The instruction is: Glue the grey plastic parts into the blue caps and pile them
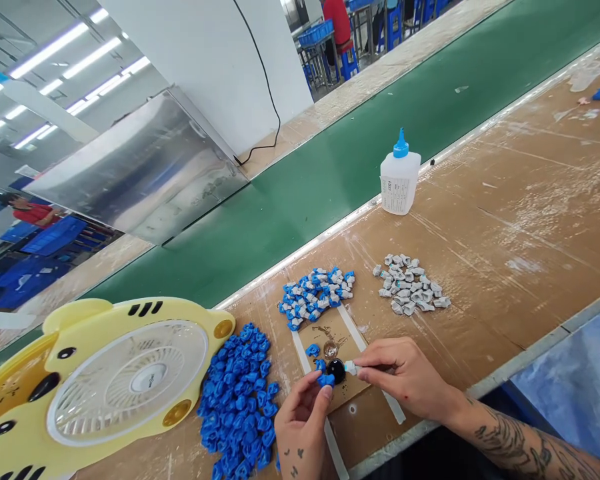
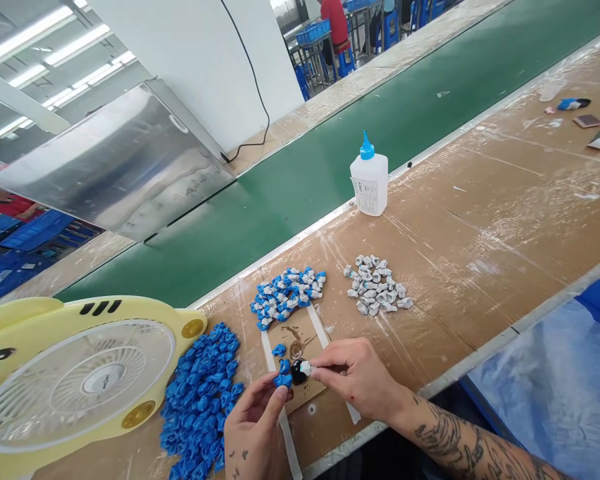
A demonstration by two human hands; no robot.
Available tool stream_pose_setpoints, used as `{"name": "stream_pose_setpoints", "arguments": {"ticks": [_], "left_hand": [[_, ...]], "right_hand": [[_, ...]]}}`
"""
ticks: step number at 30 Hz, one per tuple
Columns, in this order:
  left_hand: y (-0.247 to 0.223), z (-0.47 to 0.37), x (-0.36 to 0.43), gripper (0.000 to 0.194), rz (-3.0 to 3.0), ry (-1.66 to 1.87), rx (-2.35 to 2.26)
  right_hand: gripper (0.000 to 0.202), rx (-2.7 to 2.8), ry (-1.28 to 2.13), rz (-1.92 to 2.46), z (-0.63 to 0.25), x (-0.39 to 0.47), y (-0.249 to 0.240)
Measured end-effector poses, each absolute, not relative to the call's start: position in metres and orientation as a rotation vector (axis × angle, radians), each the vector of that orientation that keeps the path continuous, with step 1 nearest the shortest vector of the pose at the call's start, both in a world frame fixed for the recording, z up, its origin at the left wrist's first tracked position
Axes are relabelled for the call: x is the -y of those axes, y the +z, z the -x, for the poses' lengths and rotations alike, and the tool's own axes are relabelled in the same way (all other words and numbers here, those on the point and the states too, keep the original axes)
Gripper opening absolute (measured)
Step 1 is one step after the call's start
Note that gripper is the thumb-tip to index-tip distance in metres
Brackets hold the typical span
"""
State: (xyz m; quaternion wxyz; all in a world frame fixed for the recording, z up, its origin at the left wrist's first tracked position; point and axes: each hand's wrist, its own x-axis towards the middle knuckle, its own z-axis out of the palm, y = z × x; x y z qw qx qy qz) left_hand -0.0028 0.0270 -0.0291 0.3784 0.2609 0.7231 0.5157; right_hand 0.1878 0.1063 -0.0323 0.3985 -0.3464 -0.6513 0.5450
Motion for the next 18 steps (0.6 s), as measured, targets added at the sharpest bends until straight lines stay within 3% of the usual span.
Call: {"name": "stream_pose_setpoints", "arguments": {"ticks": [10, 18], "left_hand": [[-0.019, -0.016, -0.034, 0.039, -0.478, 1.438, -1.59], [-0.019, -0.005, -0.03, 0.038, -0.517, 1.362, -1.569]], "right_hand": [[0.033, 1.787, 1.111, 0.722, -0.169, -0.095, -0.028], [0.03, 1.945, 1.114, 0.615, -0.166, -0.106, -0.019]]}}
